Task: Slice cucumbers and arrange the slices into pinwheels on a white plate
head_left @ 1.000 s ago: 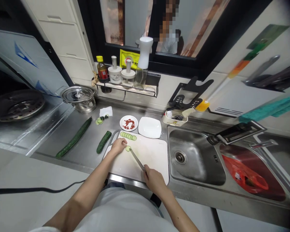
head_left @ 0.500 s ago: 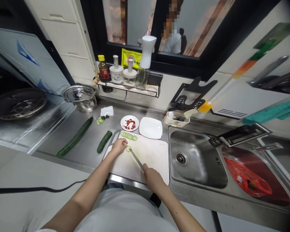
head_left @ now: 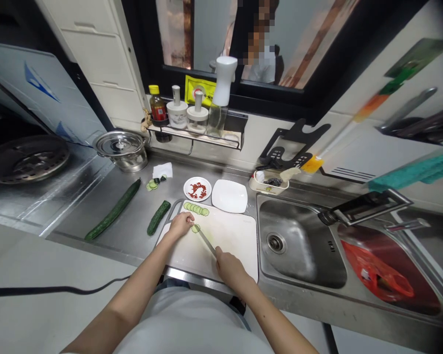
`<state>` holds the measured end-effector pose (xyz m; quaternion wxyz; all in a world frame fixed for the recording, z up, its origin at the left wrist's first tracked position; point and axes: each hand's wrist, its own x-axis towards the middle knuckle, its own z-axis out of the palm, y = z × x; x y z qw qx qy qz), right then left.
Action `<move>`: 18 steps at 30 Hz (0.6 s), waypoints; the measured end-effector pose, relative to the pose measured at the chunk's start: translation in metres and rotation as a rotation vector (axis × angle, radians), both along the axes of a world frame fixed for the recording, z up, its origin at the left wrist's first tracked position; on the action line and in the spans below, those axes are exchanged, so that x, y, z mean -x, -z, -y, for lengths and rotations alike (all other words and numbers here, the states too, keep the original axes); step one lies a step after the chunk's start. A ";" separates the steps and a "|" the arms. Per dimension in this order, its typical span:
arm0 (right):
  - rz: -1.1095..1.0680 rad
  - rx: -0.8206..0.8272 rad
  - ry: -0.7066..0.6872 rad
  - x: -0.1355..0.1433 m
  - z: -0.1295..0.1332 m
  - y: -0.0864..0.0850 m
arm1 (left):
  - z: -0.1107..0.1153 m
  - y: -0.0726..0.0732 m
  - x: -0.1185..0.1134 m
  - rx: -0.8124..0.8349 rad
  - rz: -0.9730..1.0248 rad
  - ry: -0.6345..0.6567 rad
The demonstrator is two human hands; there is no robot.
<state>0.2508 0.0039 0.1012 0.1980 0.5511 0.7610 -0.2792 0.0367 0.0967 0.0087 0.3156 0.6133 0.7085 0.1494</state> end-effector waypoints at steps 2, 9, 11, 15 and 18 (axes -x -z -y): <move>0.011 -0.001 0.000 0.001 0.000 -0.001 | 0.000 0.001 0.000 -0.001 0.005 -0.001; 0.023 -0.008 0.002 0.004 -0.003 -0.005 | 0.000 0.003 0.001 -0.005 0.008 -0.001; 0.030 -0.011 -0.010 0.003 -0.005 -0.007 | 0.000 0.004 0.001 -0.005 0.006 -0.001; 0.052 -0.014 -0.049 0.001 -0.012 -0.012 | -0.001 0.004 0.001 0.000 0.004 0.005; 0.072 -0.027 -0.084 -0.001 -0.016 -0.015 | -0.001 0.004 0.001 -0.005 0.003 0.009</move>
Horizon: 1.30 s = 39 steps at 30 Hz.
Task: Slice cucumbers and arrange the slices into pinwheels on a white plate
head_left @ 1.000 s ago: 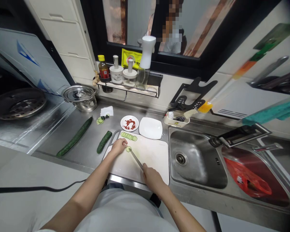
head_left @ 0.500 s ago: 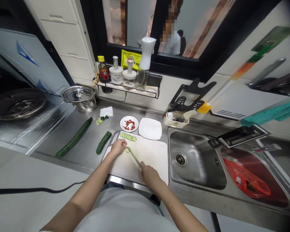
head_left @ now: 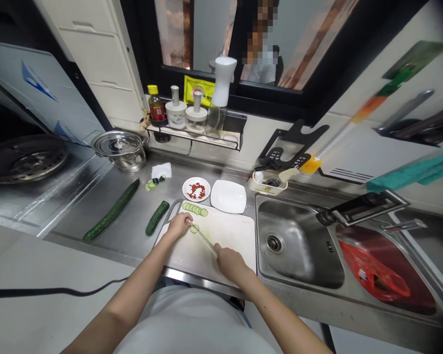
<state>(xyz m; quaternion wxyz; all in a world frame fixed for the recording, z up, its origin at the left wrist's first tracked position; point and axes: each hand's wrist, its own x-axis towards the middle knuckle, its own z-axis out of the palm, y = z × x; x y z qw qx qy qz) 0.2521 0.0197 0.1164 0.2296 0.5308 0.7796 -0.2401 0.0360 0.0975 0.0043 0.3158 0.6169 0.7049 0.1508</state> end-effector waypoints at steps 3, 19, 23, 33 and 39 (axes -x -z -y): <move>0.013 -0.025 -0.038 -0.001 -0.002 -0.001 | 0.000 0.000 0.000 0.000 0.004 -0.004; -0.025 0.003 -0.011 -0.004 -0.003 0.005 | 0.000 -0.001 0.001 -0.002 0.015 -0.009; -0.027 0.005 0.012 -0.004 0.001 0.005 | 0.001 0.001 0.002 -0.021 0.003 0.006; -0.024 0.007 0.069 -0.013 0.016 -0.002 | 0.001 0.005 0.003 -0.047 -0.018 0.035; -0.015 -0.001 0.074 -0.017 0.027 0.002 | 0.004 0.005 0.002 -0.066 -0.040 0.043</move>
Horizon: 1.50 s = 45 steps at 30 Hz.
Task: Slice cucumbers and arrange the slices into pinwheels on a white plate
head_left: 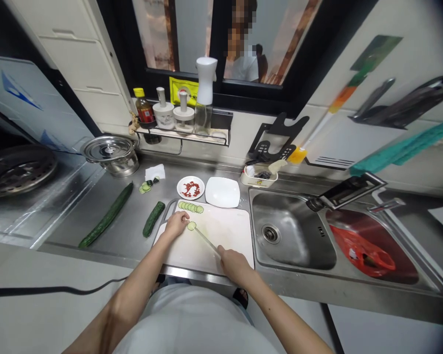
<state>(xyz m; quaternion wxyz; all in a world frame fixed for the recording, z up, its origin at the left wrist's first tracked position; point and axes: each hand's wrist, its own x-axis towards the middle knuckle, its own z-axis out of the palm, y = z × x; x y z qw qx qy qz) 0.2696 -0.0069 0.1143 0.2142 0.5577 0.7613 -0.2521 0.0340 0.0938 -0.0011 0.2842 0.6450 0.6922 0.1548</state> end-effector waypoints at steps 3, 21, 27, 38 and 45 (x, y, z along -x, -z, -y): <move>-0.015 -0.001 0.004 -0.003 0.005 0.003 | 0.002 0.001 -0.002 -0.017 -0.010 -0.009; -0.010 -0.063 0.012 -0.010 0.016 0.018 | 0.010 -0.001 -0.005 -0.077 -0.028 0.009; -0.141 -0.108 0.172 -0.024 0.025 0.027 | 0.019 -0.006 -0.007 -0.105 -0.083 0.095; -0.177 -0.130 0.435 -0.027 0.023 0.026 | 0.017 -0.012 -0.014 -0.060 -0.076 0.118; -0.166 -0.118 0.418 -0.026 0.024 0.029 | 0.018 -0.018 -0.018 -0.001 -0.110 0.069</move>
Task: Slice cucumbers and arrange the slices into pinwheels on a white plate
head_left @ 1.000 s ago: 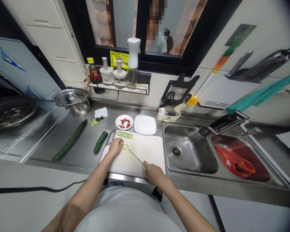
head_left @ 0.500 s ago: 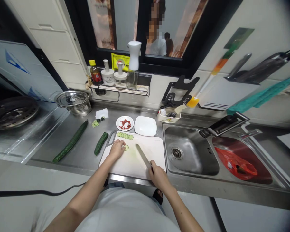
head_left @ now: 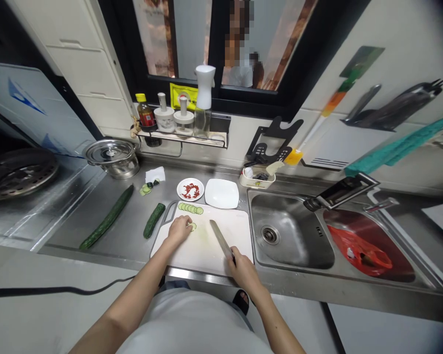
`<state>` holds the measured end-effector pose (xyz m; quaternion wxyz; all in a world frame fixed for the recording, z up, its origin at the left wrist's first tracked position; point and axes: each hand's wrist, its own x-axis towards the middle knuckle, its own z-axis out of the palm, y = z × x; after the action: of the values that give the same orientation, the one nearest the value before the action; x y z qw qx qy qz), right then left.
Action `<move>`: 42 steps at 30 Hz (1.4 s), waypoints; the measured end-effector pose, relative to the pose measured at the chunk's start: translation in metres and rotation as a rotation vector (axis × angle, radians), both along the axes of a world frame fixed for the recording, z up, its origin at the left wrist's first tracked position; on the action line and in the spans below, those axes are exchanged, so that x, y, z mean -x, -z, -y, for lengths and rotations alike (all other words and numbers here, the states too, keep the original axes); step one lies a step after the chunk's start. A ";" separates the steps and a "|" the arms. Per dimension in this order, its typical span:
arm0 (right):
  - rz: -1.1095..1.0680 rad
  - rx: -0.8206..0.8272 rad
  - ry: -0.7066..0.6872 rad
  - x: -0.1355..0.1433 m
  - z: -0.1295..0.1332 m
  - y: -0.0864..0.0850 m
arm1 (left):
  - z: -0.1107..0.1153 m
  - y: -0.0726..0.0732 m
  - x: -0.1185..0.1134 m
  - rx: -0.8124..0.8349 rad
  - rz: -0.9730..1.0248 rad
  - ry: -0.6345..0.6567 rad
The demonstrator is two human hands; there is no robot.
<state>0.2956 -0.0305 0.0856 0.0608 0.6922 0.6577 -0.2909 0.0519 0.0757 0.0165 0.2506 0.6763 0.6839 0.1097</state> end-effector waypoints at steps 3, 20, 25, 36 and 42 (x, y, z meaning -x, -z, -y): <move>0.001 -0.011 -0.007 0.001 0.001 0.002 | -0.001 -0.003 -0.001 -0.012 -0.007 0.002; -0.060 -0.055 0.002 -0.001 0.004 0.016 | -0.016 0.003 0.018 -0.055 0.012 -0.256; -0.058 -0.058 0.008 -0.001 0.002 0.017 | -0.022 0.007 0.027 -0.097 -0.044 -0.321; -0.028 -0.045 0.007 -0.001 -0.001 0.013 | -0.020 0.007 0.024 -0.099 -0.131 -0.276; -0.022 -0.045 0.020 -0.002 -0.001 0.014 | -0.023 0.002 0.000 -0.183 -0.054 -0.155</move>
<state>0.2975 -0.0294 0.0720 0.0352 0.6966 0.6578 -0.2843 0.0520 0.0992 0.0141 0.1604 0.6442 0.7277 0.1724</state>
